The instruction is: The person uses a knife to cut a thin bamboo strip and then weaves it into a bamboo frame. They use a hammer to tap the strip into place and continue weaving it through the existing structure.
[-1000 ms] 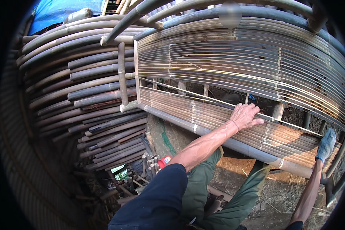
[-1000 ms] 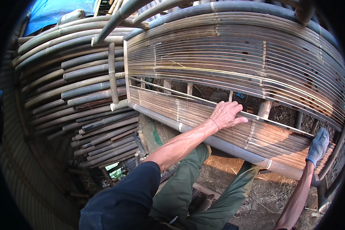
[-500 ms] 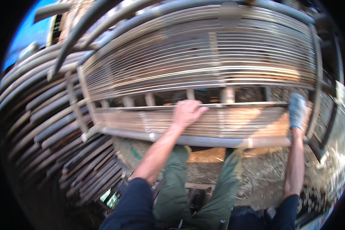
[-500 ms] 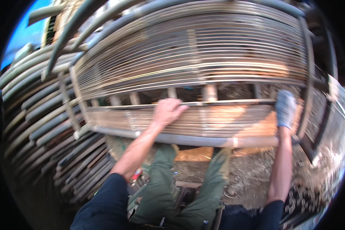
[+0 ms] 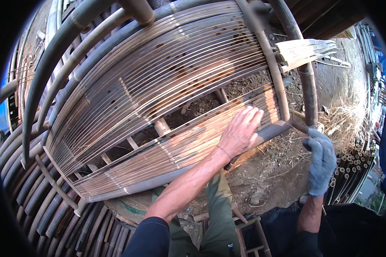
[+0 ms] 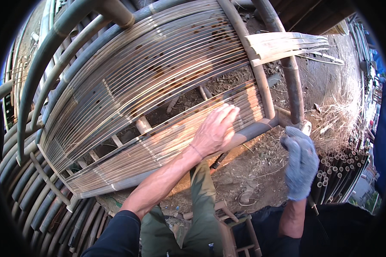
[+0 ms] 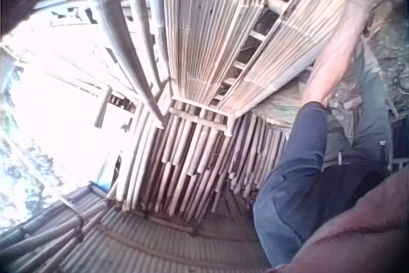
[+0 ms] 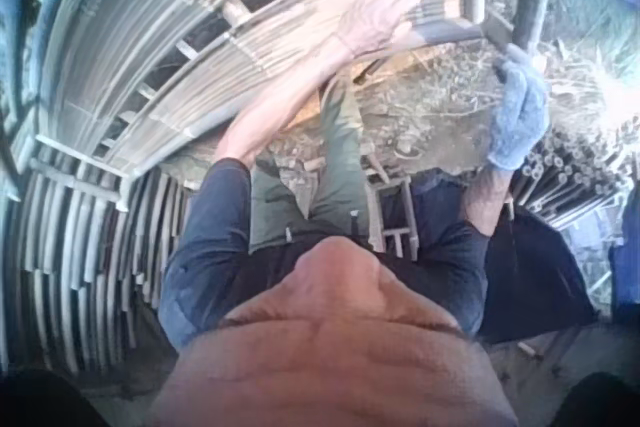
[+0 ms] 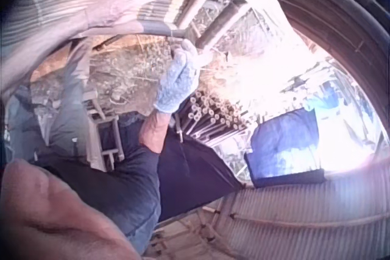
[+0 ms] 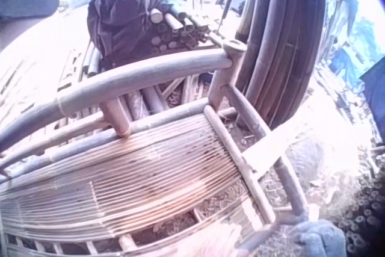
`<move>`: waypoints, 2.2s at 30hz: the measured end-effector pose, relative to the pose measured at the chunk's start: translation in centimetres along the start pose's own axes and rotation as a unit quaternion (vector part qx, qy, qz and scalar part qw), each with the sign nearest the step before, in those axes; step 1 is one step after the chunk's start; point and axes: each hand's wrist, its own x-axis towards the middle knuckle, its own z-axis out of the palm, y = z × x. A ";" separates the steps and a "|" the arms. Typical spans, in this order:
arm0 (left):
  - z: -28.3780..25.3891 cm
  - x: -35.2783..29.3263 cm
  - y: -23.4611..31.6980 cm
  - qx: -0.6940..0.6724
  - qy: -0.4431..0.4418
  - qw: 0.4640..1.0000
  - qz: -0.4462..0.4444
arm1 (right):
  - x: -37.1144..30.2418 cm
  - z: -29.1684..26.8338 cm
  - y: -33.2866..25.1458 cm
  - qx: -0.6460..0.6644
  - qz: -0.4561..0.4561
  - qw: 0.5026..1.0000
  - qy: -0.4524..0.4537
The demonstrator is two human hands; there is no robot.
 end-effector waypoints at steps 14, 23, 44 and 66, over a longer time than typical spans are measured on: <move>0.9 0.8 -15.4 0.026 -0.132 0.919 -0.370 | 13.4 22.2 13.1 -0.389 -0.203 0.896 -0.070; 3.0 4.5 -15.1 -0.116 -0.177 0.903 -0.374 | 15.6 28.6 12.1 -0.151 -0.113 0.840 -0.509; -1.5 1.9 -11.0 -0.336 0.008 0.887 -0.319 | -2.2 8.4 9.5 0.028 -0.074 0.994 -0.072; 5.4 -0.5 -10.5 0.078 0.042 0.961 -0.261 | 0.5 18.7 10.3 -0.126 -0.004 0.991 -0.045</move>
